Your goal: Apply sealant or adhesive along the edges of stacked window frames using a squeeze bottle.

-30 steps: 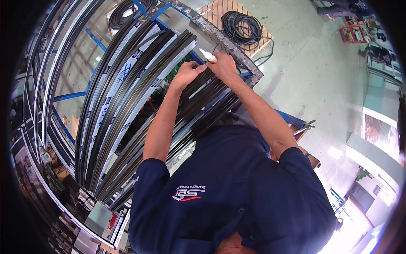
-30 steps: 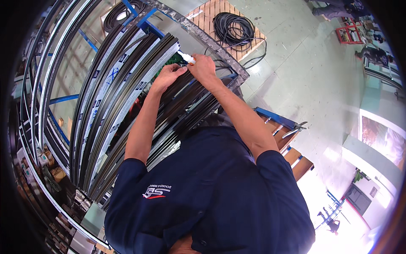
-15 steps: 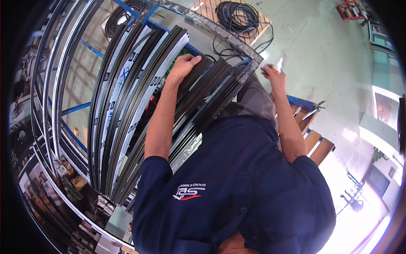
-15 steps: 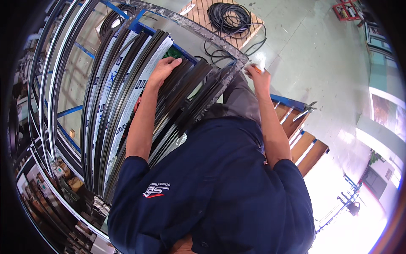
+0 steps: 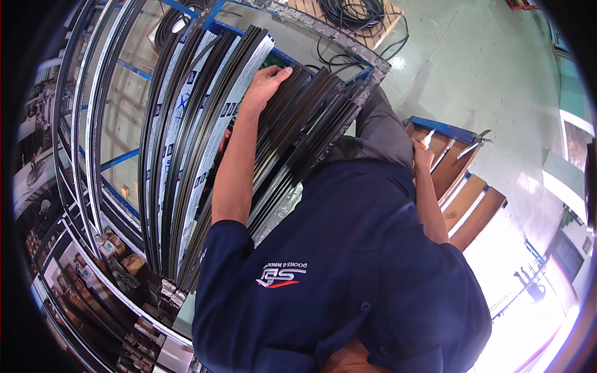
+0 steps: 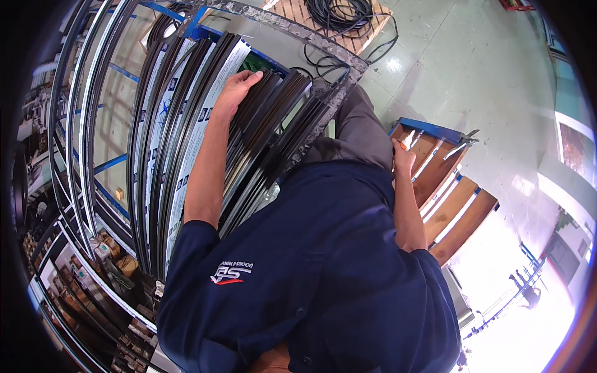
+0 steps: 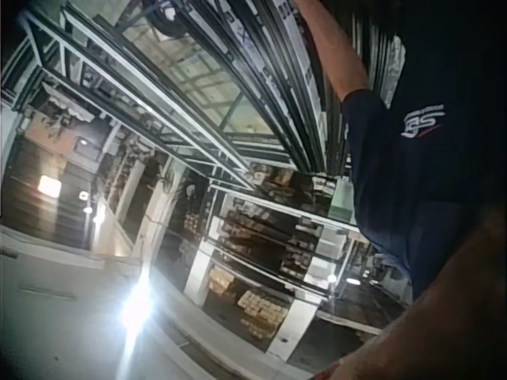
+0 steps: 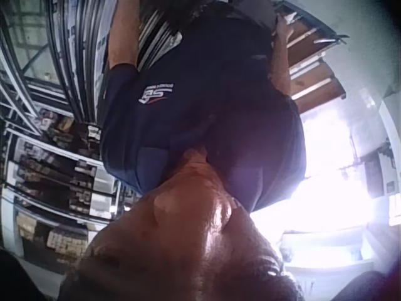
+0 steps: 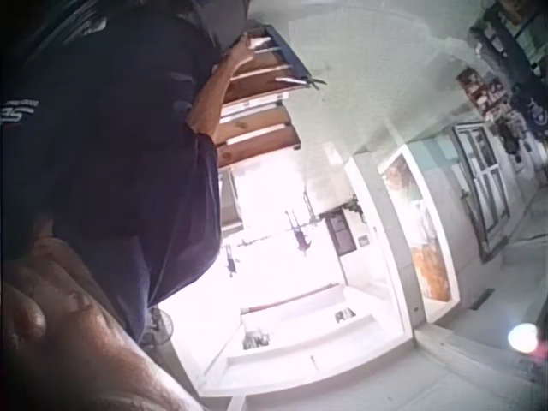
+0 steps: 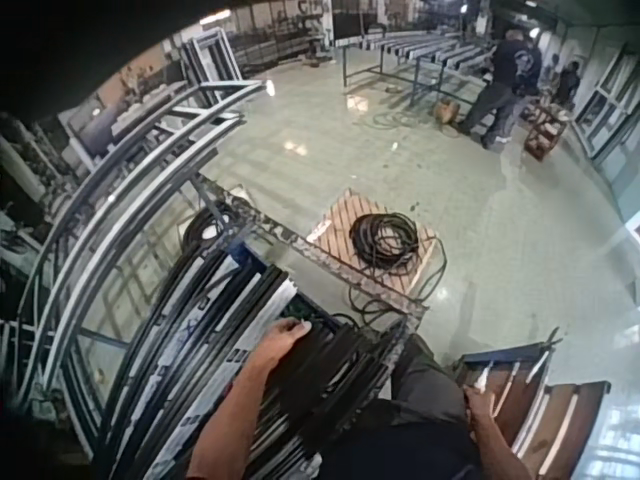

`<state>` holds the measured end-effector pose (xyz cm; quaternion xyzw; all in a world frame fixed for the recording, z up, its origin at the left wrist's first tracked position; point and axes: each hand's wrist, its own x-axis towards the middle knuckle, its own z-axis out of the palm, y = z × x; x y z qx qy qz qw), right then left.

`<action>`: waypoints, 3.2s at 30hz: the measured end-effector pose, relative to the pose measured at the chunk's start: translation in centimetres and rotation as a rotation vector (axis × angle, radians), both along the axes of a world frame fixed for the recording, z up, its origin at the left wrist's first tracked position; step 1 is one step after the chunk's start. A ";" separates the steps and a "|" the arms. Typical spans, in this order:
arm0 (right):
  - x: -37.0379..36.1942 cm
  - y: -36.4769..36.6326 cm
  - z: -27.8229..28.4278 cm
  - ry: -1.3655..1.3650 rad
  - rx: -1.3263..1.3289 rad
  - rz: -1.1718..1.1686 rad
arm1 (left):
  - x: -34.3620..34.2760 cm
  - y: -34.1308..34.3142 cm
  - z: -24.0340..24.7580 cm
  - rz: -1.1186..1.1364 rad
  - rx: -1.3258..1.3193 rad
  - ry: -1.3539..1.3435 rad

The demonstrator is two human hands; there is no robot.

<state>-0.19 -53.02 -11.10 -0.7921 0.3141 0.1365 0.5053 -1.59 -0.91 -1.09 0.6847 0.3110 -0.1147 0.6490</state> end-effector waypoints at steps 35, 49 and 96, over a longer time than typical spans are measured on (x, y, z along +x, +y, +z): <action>3.6 2.0 -2.5 -0.138 -0.142 0.321 | -0.1 0.0 0.4 -0.052 0.135 0.043; 6.4 4.2 -1.0 -0.171 -0.188 0.407 | 0.3 -0.3 0.5 -0.052 0.160 0.024; 13.9 37.8 13.4 -0.348 -0.349 1.511 | -9.3 2.1 1.5 -0.047 0.137 0.190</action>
